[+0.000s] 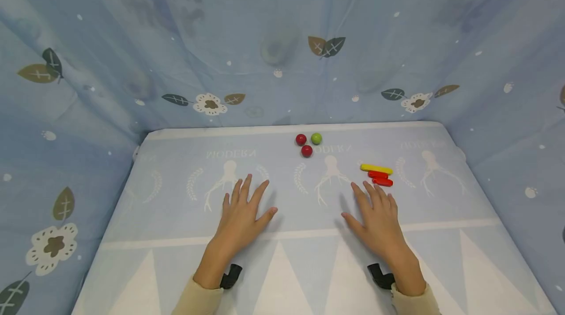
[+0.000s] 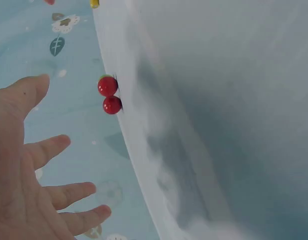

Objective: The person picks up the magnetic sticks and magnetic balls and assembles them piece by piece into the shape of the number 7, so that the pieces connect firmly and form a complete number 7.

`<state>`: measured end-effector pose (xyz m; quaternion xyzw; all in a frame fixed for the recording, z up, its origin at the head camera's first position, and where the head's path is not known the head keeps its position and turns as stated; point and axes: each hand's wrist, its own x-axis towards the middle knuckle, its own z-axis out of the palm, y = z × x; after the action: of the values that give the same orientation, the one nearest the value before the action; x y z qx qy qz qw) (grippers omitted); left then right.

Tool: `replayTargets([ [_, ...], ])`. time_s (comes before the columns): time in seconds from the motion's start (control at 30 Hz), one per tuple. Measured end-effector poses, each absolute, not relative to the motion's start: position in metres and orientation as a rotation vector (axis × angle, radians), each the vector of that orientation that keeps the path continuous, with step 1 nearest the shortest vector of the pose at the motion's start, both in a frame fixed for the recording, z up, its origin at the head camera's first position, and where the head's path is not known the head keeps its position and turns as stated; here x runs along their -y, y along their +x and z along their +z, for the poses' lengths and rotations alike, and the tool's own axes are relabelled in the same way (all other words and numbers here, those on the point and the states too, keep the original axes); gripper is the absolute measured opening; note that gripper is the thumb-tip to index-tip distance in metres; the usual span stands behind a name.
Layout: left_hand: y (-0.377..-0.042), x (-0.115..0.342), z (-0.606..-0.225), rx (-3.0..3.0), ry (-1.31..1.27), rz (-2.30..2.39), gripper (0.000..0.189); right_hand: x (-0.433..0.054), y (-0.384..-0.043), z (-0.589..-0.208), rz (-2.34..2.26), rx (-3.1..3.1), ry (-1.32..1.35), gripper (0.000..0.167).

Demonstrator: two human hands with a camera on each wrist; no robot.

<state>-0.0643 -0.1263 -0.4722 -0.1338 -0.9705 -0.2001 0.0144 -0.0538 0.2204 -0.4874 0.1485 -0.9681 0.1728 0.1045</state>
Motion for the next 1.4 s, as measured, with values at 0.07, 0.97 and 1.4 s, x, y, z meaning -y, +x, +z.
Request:
replayTargets([
  [0.07, -0.072, 0.124, -0.473, 3.006, -0.427, -0.641, 0.067, -0.224, -0.055, -0.488, 0.537, 2.815, 0.446, 0.077],
  [0.97, -0.166, 0.07, -0.478, 2.99, -0.417, -0.93, 0.06, -0.286, -0.088, -0.494, 0.985, 2.648, 0.172, 0.044],
  [1.4, -0.208, 0.042, -0.485, 3.014, -0.414, -1.125, 0.055, -0.303, -0.11, -0.5, 1.021, 2.766, 0.037, 0.027],
])
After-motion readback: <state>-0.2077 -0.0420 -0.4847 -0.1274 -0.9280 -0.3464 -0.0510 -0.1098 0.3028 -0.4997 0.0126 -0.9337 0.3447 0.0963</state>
